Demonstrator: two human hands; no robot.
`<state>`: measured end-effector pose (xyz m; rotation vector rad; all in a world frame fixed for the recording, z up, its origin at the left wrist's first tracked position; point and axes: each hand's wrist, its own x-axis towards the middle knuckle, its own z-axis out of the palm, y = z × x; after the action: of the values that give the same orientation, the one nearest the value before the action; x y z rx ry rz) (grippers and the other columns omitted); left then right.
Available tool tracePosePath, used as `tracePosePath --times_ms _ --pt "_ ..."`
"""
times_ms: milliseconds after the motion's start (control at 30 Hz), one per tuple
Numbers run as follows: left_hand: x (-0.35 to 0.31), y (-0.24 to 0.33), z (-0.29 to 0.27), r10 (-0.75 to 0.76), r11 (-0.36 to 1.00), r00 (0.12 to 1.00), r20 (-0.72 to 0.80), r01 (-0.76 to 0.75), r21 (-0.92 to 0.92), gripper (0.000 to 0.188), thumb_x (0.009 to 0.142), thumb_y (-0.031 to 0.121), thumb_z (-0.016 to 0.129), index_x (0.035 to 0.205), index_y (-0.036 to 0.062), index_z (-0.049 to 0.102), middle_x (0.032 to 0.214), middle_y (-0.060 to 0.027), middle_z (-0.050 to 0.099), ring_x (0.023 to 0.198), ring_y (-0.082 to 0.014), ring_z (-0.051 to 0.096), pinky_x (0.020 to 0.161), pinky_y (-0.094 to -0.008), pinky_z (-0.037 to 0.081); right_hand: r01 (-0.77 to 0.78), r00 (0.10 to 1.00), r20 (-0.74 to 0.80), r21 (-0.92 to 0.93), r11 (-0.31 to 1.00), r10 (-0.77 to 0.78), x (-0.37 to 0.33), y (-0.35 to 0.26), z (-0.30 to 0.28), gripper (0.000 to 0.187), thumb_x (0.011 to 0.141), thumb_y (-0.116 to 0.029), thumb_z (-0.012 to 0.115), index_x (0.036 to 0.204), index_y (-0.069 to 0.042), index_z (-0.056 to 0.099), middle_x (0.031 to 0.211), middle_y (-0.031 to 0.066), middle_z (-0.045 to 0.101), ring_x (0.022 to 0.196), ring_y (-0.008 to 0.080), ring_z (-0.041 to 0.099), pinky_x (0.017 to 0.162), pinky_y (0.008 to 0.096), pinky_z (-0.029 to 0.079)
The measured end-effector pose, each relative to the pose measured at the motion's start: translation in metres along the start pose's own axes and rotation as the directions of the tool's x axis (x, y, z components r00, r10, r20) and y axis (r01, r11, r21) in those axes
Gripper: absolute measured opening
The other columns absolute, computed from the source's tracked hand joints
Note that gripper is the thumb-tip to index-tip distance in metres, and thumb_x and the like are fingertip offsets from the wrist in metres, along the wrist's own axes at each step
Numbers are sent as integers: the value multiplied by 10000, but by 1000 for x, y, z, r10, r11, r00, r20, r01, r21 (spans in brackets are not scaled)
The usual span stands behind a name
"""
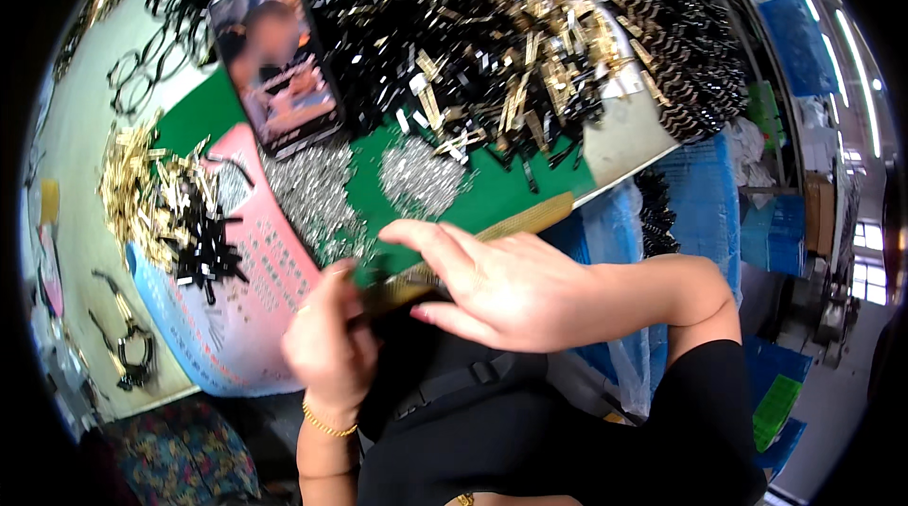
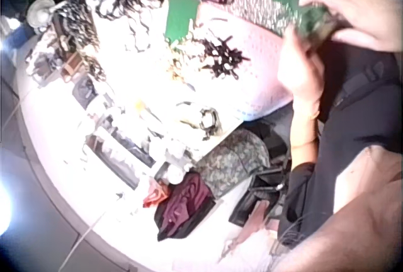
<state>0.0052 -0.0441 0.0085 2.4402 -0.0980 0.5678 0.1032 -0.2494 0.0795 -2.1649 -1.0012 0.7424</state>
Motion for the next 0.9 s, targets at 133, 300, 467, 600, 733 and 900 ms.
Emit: tracePosePath --times_ms 133,300,467,600,733,900 --pt "-3 -41 -27 -531 803 810 -248 387 -454 285 1108 201 442 1254 -10 567 714 20 538 631 -64 483 626 -215 430 -71 918 -393 -302 951 -57 10 31 -65 320 983 -233 557 1168 27 530 950 245 662 761 449 667 671 522 544" --pt "-7 -68 -22 -440 825 837 -326 233 -514 292 1120 174 396 1314 -8 515 713 25 451 625 -39 363 572 -210 318 -403 614 -781 -188 896 112 49 90 -154 353 943 -279 588 1002 68 619 889 286 695 859 439 688 779 516 541" --pt "-8 -64 -19 -487 819 813 -317 300 -489 360 1113 170 413 1436 10 433 818 -3 540 662 -39 376 585 -189 279 -435 701 -698 -252 865 149 83 135 -183 364 905 -329 584 890 27 661 890 261 703 870 407 693 807 504 522" --pt "-12 -68 -19 -450 824 835 -317 251 -508 365 1106 157 438 1447 26 435 884 -16 584 694 -42 427 595 -183 303 -461 632 -769 -278 843 92 75 116 -176 342 880 -297 562 828 21 676 787 253 694 776 401 694 761 516 526" --pt "-12 -65 -19 -452 821 828 -331 241 -518 353 1106 165 449 1428 21 451 888 -25 601 676 -39 431 592 -184 325 -484 604 -796 -336 808 31 70 104 -170 331 938 -325 578 904 -10 674 830 237 712 813 399 705 770 509 537" --pt "-8 -59 -21 -494 789 801 -338 249 -562 319 1105 178 459 1383 29 503 829 0 599 623 -20 376 566 -182 304 -545 590 -792 -533 648 -156 67 92 -143 239 973 -281 623 953 -43 613 870 172 701 795 384 696 703 485 547"
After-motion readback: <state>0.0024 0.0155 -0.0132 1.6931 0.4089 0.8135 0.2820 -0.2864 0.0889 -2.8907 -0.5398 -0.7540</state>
